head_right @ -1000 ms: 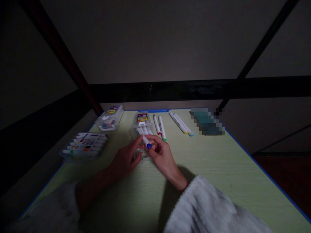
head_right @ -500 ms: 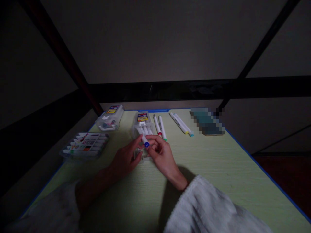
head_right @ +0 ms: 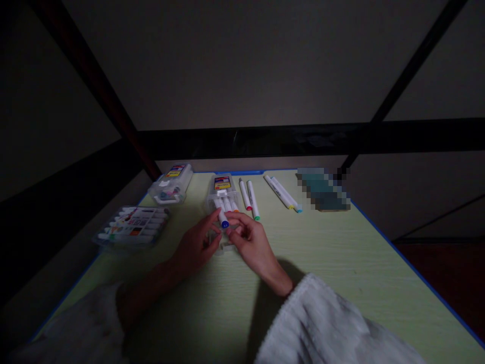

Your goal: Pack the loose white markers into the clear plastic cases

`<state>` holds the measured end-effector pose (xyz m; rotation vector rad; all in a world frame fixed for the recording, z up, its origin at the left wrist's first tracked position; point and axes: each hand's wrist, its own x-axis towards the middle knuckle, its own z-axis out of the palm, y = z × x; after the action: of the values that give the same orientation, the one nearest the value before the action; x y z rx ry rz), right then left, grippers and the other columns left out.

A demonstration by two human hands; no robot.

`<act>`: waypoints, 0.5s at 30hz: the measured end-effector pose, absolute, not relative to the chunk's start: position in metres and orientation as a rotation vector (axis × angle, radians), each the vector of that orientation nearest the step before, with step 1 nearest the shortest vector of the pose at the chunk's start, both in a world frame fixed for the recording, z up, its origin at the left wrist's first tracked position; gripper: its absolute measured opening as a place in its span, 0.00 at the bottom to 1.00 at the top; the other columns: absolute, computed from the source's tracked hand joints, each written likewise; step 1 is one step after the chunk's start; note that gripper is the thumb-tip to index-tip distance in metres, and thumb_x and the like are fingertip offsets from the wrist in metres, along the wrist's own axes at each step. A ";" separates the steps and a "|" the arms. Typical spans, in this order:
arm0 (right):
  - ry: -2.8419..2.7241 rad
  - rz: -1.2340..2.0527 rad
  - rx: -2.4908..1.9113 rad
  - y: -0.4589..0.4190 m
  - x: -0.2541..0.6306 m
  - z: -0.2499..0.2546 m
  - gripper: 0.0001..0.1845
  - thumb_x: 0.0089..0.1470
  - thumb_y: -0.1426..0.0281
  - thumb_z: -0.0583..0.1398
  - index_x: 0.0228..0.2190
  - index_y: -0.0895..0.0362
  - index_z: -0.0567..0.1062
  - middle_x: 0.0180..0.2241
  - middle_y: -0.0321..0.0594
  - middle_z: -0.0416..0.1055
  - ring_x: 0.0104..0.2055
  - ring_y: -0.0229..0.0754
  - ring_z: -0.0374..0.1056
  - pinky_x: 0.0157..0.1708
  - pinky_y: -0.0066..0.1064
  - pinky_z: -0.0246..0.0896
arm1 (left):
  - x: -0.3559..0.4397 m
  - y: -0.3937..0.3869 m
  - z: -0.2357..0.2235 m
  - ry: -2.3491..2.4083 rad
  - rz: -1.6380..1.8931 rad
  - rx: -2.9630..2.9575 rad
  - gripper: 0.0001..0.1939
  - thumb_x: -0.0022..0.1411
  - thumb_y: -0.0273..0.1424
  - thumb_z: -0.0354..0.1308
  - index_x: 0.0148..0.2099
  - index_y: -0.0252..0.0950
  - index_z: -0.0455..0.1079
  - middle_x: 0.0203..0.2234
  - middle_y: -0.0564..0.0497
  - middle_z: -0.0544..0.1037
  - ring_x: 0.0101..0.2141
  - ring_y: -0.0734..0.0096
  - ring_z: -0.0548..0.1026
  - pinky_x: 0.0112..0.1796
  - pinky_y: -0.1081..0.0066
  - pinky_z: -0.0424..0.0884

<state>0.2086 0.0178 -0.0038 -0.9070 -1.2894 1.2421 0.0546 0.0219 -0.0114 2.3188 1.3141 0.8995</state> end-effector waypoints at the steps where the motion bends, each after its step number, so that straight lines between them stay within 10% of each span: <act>1: -1.298 1.246 -0.915 0.018 0.209 -0.004 0.16 0.41 0.71 0.60 0.36 0.57 0.72 0.20 0.29 0.64 0.18 0.29 0.54 0.18 0.24 0.49 | 0.054 0.022 -0.012 1.314 0.907 2.320 0.28 0.55 0.25 0.49 0.59 0.35 0.51 0.37 0.49 0.71 0.27 0.76 0.69 0.30 0.74 0.69; 15: -1.302 1.311 -0.951 0.018 0.209 -0.004 0.19 0.39 0.70 0.60 0.38 0.58 0.71 0.21 0.29 0.63 0.19 0.30 0.53 0.20 0.25 0.48 | 0.053 0.027 -0.018 1.290 0.948 2.321 0.28 0.55 0.25 0.48 0.59 0.35 0.50 0.38 0.49 0.70 0.30 0.74 0.69 0.32 0.74 0.69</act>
<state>0.2090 0.0182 -0.0040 -0.9513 -1.3018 1.3107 0.0529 0.0272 -0.0176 2.3214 1.2895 0.9480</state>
